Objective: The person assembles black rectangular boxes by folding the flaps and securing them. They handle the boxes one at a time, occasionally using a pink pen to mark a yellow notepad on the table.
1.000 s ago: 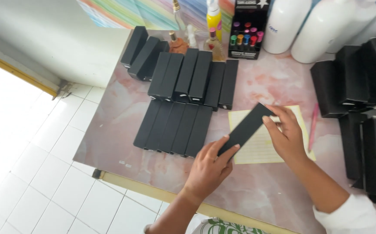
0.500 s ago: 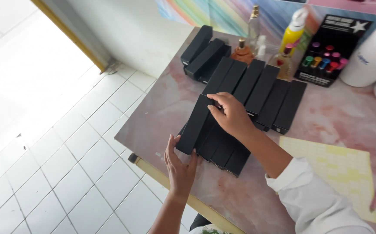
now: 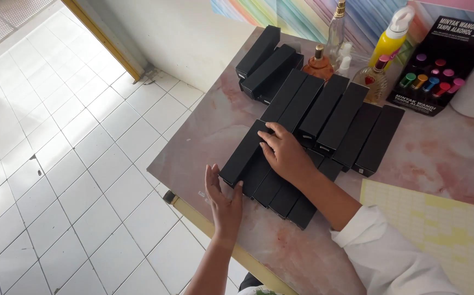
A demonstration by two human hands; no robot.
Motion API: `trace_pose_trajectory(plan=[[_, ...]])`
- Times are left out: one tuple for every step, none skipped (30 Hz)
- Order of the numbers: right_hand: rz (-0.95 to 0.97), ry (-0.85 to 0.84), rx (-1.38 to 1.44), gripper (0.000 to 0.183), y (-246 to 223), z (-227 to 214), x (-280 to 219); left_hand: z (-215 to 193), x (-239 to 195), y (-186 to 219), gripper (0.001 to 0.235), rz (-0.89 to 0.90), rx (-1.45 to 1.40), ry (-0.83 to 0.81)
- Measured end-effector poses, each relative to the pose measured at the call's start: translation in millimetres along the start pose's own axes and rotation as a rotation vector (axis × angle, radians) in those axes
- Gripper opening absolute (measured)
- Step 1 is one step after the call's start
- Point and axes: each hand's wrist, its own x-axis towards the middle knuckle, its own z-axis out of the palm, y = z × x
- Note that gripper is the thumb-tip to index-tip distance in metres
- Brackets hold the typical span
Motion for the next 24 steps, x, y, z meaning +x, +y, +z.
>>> trace_pose_trajectory(plan=[[-0.002,0.0,0.003,0.028,-0.5,-0.9,-0.1,-0.1,0.7,-0.7,0.091,0.0,0.002,0.002],[-0.007,-0.002,0.008,0.028,-1.3,-1.7,-0.2,-0.4,1.3,-1.4,0.092,-0.023,-0.018,0.0],[-0.012,-0.005,0.013,0.029,-2.5,-2.4,-0.5,-1.3,1.5,-2.0,0.092,-0.048,-0.038,-0.001],[-0.014,-0.006,0.017,0.029,-1.0,-2.1,-0.6,-0.6,1.0,-2.2,0.092,-0.048,-0.036,0.002],[-0.025,-0.012,-0.001,0.03,0.5,-2.0,-1.0,0.3,0.1,-2.4,0.092,-0.061,-0.069,-0.009],[-0.035,-0.018,-0.019,0.03,1.8,-1.9,-1.5,0.9,-0.8,-2.5,0.093,-0.074,-0.103,-0.02],[-0.038,-0.017,-0.018,0.03,1.4,-4.1,-1.5,-0.4,-3.0,-0.7,0.093,-0.073,-0.103,-0.019],[-0.047,-0.022,-0.036,0.032,0.7,-6.3,-1.6,-1.9,-5.2,1.1,0.102,0.008,0.032,0.023],[-0.054,-0.028,-0.055,0.034,-0.5,-8.8,-2.8,-3.9,-8.2,3.2,0.111,0.087,0.167,0.062],[-0.053,-0.027,-0.055,0.034,-2.1,-14.9,-1.8,-3.4,-12.8,9.9,0.111,0.087,0.167,0.061],[-0.073,-0.013,-0.067,0.036,-3.5,-22.0,-2.4,-2.3,-18.4,16.6,0.107,0.249,0.241,0.062],[-0.094,0.001,-0.078,0.037,-5.0,-29.1,-3.0,-1.4,-23.9,23.3,0.105,0.411,0.314,0.063],[-0.09,0.003,-0.088,0.037,-11.1,-44.0,-6.1,3.8,-31.6,27.0,0.105,0.413,0.305,0.059],[-0.082,0.016,-0.119,0.038,-17.0,-58.9,-9.3,9.3,-39.4,30.7,0.082,0.634,0.262,-0.005],[-0.063,0.028,-0.155,0.039,-23.4,-75.7,-16.7,15.1,-49.9,35.1,0.062,0.851,0.206,-0.078],[-0.048,0.029,-0.171,0.039,-20.8,-87.2,-25.6,18.1,-49.4,56.1,0.062,0.852,0.187,-0.091],[-0.024,0.027,-0.191,0.038,-18.0,-101.4,-38.9,22.5,-50.2,77.2,0.043,0.872,0.042,-0.392],[-0.001,0.025,-0.211,0.037,-15.2,-116.2,-52.8,27.5,-51.4,98.5,0.027,0.879,-0.107,-0.692],[0.033,0.031,-0.242,0.037,-12.4,-132.7,-69.0,41.5,-55.6,107.6,0.027,0.887,-0.146,-0.719],[0.105,0.016,-0.294,0.035,-10.6,-149.4,-85.8,55.6,-60.9,117.2,0.027,0.856,-0.151,-0.785],[0.177,0.001,-0.345,0.033,-10.2,-165.8,-103.7,69.1,-67.9,127.0,0.028,0.824,-0.154,-0.851],[0.212,0.005,-0.375,0.033,-3.5,-178.3,-126.2,97.6,-83.4,114.0,0.028,0.831,-0.193,-0.88],[0.269,0.001,-0.438,0.032,2.7,-189.4,-147.1,125.5,-98.9,101.5,0.034,0.917,0.095,-0.643],[0.327,-0.003,-0.501,0.033,7.5,-200.9,-168.6,153.0,-116.2,90.4,0.04,0.98,0.373,-0.388]])
